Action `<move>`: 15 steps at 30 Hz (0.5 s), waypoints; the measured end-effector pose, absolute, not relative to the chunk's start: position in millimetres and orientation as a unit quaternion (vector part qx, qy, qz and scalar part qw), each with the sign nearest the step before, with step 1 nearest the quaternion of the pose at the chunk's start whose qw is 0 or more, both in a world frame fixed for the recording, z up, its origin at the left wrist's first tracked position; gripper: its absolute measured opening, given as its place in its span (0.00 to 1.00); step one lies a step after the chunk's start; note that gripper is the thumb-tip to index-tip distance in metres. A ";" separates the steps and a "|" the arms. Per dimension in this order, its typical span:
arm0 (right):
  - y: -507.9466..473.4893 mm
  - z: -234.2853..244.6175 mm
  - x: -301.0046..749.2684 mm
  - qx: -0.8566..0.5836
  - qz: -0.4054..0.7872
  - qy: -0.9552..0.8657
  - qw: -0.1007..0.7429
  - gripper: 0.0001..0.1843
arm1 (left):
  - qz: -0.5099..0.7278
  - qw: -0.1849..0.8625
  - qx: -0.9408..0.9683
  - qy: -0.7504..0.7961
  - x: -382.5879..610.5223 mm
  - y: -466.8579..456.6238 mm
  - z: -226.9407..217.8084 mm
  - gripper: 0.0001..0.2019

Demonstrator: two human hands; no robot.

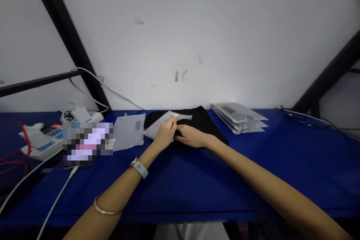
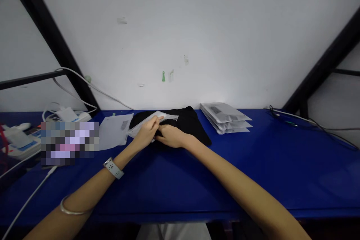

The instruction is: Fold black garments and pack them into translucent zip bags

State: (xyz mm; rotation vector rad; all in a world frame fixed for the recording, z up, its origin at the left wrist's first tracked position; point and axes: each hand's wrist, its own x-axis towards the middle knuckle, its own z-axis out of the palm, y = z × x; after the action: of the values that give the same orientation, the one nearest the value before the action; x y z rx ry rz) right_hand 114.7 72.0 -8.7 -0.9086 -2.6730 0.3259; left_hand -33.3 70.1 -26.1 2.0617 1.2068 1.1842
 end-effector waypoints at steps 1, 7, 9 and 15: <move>75.3 -9.2 115.4 -0.310 0.113 -0.932 0.151 0.13 | 0.431 0.235 0.756 0.433 -32.4 67.9 -24.2 0.09; 101.5 -27.4 114.8 -0.440 -0.030 -0.887 0.137 0.15 | 0.411 0.188 0.794 0.407 -20.0 59.1 -22.3 0.13; 104.4 -33.3 113.0 -0.466 -0.063 -0.868 0.159 0.18 | 0.398 0.140 0.806 0.415 -17.6 59.8 -27.5 0.14; 97.5 -34.2 125.6 -0.468 0.016 -0.834 0.292 0.22 | 0.341 0.044 0.816 0.466 -22.9 62.9 -40.5 0.10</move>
State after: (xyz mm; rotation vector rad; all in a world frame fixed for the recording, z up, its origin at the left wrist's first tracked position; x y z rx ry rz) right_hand 125.6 97.5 -34.2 -1.2477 -2.2222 0.0423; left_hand -22.9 62.9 -40.5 2.4928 1.4229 1.0421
